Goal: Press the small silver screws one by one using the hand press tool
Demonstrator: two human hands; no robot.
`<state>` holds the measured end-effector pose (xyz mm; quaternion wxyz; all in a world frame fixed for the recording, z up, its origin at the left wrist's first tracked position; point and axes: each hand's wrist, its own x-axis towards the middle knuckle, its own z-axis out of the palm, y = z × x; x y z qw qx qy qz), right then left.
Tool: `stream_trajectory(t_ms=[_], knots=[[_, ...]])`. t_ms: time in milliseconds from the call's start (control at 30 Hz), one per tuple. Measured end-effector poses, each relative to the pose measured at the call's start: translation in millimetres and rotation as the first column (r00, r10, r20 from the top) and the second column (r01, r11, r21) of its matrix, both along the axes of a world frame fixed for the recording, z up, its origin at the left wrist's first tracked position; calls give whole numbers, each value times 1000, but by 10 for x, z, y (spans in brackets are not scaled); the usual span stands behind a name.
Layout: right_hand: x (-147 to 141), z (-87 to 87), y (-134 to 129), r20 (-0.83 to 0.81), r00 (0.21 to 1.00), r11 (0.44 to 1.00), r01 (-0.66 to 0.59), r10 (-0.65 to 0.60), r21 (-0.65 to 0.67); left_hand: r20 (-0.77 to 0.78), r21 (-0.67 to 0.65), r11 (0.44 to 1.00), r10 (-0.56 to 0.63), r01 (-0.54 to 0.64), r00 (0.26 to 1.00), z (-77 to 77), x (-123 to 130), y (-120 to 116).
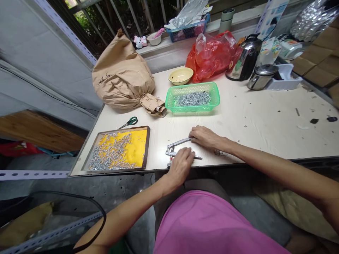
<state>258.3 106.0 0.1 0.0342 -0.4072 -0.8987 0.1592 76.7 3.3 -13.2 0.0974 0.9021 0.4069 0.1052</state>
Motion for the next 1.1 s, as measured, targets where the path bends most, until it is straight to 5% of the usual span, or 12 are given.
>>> stream_trajectory(t_ms=[267, 367, 467, 567, 633, 700, 767, 867, 967, 1100], knots=[[-151, 49, 85, 80, 996, 989, 17, -29, 145, 151, -120, 992, 50, -31, 987, -18, 87, -145], [-460, 105, -86, 48, 985, 970, -172, 167, 173, 193, -115, 993, 39, -17, 980, -9, 55, -198], [-812, 123, -280, 26, 890, 872, -452, 455, 187, 232, -55, 996, -60, 75, 971, 70, -35, -382], [-1019, 68, -394, 22, 815, 797, -572, 579, 193, 273, 80, 988, -148, 130, 951, 214, -287, -549], [-1059, -4, -427, -40, 793, 782, -589, 608, 204, 302, 160, 987, -20, -30, 953, 311, -588, -533], [-1054, -72, -449, -171, 773, 790, -581, 611, 197, 324, 181, 924, 266, -336, 908, 380, -986, -385], [-1035, -90, -462, -393, 750, 843, -512, 532, 165, 305, 153, 788, 536, -596, 787, 401, -1422, -148], [-998, 45, -381, -697, 663, 957, -257, 274, 133, 143, 159, 678, 704, -718, 696, 342, -1972, 212], [-901, 344, -68, -774, 624, 968, 114, 104, 222, -104, 160, 715, 697, -680, 709, 244, -2256, 444], [-639, 724, 537, -698, 716, 813, 417, -19, 406, -307, 142, 804, 590, -577, 747, 181, -2363, 601]])
